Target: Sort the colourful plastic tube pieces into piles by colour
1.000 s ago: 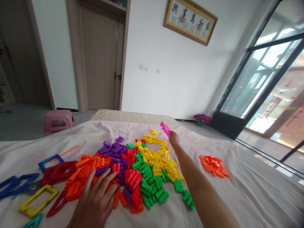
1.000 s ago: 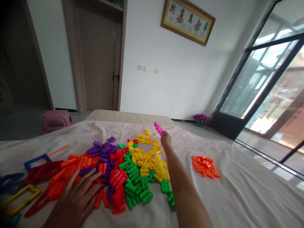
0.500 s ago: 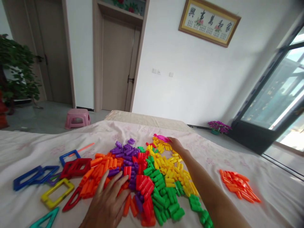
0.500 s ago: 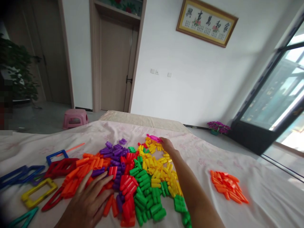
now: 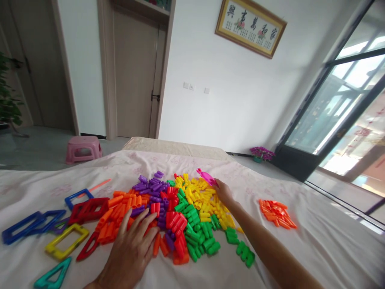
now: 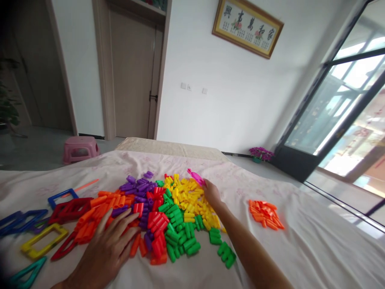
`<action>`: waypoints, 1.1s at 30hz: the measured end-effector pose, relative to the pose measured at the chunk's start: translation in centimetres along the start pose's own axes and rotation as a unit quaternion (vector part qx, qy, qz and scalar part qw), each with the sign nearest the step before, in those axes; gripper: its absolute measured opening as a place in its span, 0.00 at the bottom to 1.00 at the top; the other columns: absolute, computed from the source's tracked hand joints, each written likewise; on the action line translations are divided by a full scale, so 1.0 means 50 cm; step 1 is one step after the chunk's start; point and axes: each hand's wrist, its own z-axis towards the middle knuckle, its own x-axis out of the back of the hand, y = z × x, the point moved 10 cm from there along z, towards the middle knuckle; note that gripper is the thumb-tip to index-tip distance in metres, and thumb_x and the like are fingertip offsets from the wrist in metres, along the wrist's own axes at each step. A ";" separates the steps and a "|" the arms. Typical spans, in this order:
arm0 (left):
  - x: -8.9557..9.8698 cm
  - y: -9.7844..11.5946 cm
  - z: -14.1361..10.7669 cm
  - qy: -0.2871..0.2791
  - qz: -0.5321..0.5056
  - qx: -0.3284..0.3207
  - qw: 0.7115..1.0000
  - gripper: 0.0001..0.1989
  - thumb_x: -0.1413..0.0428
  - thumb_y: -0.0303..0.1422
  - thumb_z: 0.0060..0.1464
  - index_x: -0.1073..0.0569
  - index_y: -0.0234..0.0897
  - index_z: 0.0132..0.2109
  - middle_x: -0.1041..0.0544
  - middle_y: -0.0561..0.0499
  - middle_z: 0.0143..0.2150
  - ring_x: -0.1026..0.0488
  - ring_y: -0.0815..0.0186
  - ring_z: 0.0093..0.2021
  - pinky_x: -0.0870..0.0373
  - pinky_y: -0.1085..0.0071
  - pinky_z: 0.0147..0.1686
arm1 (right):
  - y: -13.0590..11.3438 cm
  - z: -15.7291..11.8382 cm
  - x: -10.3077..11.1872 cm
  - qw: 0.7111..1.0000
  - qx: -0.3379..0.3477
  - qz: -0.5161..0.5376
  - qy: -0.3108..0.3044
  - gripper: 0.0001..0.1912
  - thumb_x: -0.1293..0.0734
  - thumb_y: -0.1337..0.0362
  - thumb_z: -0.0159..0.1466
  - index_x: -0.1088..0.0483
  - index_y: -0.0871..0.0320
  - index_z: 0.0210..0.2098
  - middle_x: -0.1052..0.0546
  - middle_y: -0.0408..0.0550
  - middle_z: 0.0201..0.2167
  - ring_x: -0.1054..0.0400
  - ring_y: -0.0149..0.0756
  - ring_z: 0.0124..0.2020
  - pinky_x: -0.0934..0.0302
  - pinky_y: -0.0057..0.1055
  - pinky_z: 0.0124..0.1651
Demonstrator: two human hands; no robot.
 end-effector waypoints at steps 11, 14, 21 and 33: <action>0.019 0.007 0.002 0.007 -0.025 0.009 1.000 0.17 0.53 0.34 0.65 0.19 0.39 0.41 0.21 0.43 0.55 0.31 0.52 0.60 0.56 0.41 0.68 | 0.160 -0.124 0.253 0.975 -0.093 0.014 0.202 0.21 0.45 0.60 0.69 0.29 0.58 0.54 0.21 0.53 0.47 0.28 0.44 0.47 0.38 0.34 0.49; 0.018 0.009 0.001 0.007 -0.018 -0.008 1.000 0.17 0.53 0.35 0.65 0.19 0.40 0.41 0.22 0.43 0.55 0.31 0.52 0.60 0.56 0.41 0.68 | 0.360 -0.208 0.384 0.925 -0.282 -0.076 0.243 0.24 0.47 0.64 0.68 0.32 0.58 0.59 0.23 0.58 0.49 0.29 0.47 0.48 0.39 0.37 0.49; -0.010 0.005 -0.008 -0.056 0.063 -0.078 0.993 0.14 0.50 0.34 0.63 0.19 0.42 0.47 0.24 0.45 0.59 0.32 0.51 0.61 0.58 0.41 0.68 | 0.495 -0.301 0.428 0.911 -0.342 -0.064 0.219 0.23 0.44 0.62 0.66 0.28 0.65 0.54 0.23 0.66 0.44 0.28 0.54 0.46 0.39 0.41 0.44; -0.012 0.014 -0.013 -0.038 0.097 -0.127 0.986 0.12 0.44 0.33 0.57 0.21 0.42 0.47 0.24 0.43 0.58 0.31 0.47 0.60 0.56 0.36 0.66 | 0.169 -0.225 0.126 0.972 -0.055 0.203 0.107 0.20 0.38 0.50 0.64 0.25 0.57 0.44 0.20 0.49 0.39 0.29 0.41 0.39 0.37 0.33 0.41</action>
